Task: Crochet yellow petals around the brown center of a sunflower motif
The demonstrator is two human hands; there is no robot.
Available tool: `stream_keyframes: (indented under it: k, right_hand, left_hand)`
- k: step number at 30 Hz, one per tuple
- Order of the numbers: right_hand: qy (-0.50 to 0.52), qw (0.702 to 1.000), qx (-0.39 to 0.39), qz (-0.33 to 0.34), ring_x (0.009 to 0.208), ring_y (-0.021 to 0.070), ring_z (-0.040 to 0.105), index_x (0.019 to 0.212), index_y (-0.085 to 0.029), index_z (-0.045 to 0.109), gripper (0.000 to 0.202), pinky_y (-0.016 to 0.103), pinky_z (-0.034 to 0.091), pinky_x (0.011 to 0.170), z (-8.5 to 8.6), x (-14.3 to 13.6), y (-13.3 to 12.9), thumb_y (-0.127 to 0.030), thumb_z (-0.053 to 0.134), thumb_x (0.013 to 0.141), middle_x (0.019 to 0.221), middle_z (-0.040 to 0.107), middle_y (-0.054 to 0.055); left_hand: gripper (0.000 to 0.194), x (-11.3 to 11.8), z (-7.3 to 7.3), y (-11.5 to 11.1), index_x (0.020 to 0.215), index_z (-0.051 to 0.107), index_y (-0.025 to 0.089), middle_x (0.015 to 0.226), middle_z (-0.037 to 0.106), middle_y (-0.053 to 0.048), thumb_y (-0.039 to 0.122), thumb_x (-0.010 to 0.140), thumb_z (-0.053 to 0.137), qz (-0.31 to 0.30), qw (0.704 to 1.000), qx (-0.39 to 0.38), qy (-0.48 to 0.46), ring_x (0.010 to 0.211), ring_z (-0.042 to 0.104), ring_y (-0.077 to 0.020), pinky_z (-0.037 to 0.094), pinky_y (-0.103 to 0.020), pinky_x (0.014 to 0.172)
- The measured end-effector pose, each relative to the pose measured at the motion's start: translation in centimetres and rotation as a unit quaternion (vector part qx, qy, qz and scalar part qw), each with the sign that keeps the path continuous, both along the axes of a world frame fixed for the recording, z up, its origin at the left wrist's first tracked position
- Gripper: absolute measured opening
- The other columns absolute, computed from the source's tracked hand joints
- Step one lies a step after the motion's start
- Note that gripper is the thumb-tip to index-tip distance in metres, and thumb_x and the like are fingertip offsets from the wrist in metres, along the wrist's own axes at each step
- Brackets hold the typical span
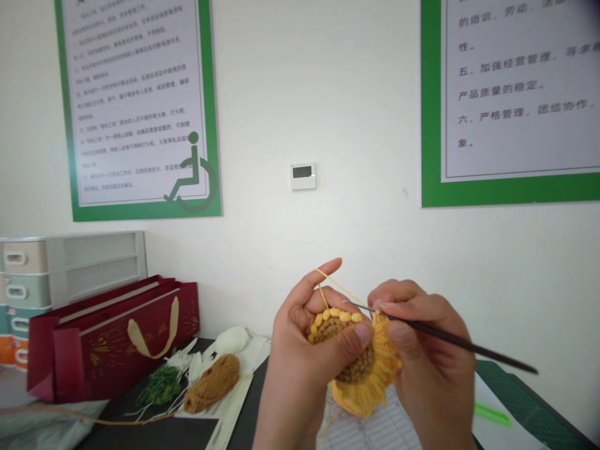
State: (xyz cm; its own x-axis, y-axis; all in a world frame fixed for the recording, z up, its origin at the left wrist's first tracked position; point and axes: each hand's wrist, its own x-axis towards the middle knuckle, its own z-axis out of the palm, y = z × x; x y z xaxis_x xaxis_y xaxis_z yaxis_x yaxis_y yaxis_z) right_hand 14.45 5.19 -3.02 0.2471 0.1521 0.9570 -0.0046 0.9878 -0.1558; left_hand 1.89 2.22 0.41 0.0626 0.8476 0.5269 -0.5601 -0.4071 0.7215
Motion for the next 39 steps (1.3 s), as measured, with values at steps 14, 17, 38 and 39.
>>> stream_keyframes:
  k: [14, 17, 38, 39]
  right_hand:
    - [0.035, 0.986, -0.1, 0.13, 0.089, 0.0177, 0.068, 0.091, -0.026, 0.07, 0.006, 0.031, 0.056, 0.076, 0.0, -0.5, -0.3, -0.025, 0.066, 0.096, 0.088, 0.071, 0.001]
    - [0.036, 0.969, -0.153, 0.193, 0.083, 0.0152, 0.066, 0.089, -0.026, 0.069, 0.012, 0.027, 0.052, 0.076, 0.3, 0.0, 0.0, -0.036, 0.069, 0.095, 0.082, 0.071, -0.001]
    - [-0.129, 0.991, -0.022, 0.012, 0.085, 0.0204, 0.068, 0.101, -0.022, 0.067, 0.013, 0.038, 0.053, 0.078, 0.8, 3.2, -0.2, -0.015, 0.056, 0.1, 0.087, 0.073, 0.004]
    - [-0.135, 0.991, -0.011, -0.003, 0.086, 0.021, 0.068, 0.101, -0.022, 0.067, 0.014, 0.039, 0.053, 0.079, 0.8, 3.2, -0.3, -0.013, 0.056, 0.099, 0.087, 0.073, 0.004]
  left_hand:
    - [0.068, -0.6, -0.3, 0.6, 0.122, 0.074, 0.013, 0.071, 0.068, 0.003, 0.009, 0.058, 0.096, -0.083, 0.993, -0.08, 0.003, 0.062, 0.062, -0.0092, 0.05, -0.02, 0.064]
    - [0.065, -0.9, -0.2, 0.3, 0.124, 0.072, 0.015, 0.076, 0.071, 0.001, 0.012, 0.063, 0.095, -0.021, 0.998, -0.057, 0.034, 0.062, 0.062, -0.0105, 0.048, -0.021, 0.061]
    - [0.047, -1.3, -0.3, 0.0, 0.119, 0.072, 0.015, 0.08, 0.071, -0.002, 0.019, 0.074, 0.086, 0.052, 0.99, -0.031, 0.126, 0.068, 0.061, -0.0138, 0.046, -0.025, 0.064]
    - [0.047, -1.2, -0.3, 0.0, 0.119, 0.072, 0.015, 0.08, 0.071, -0.002, 0.019, 0.074, 0.086, 0.054, 0.99, -0.03, 0.127, 0.068, 0.061, -0.014, 0.046, -0.025, 0.064]
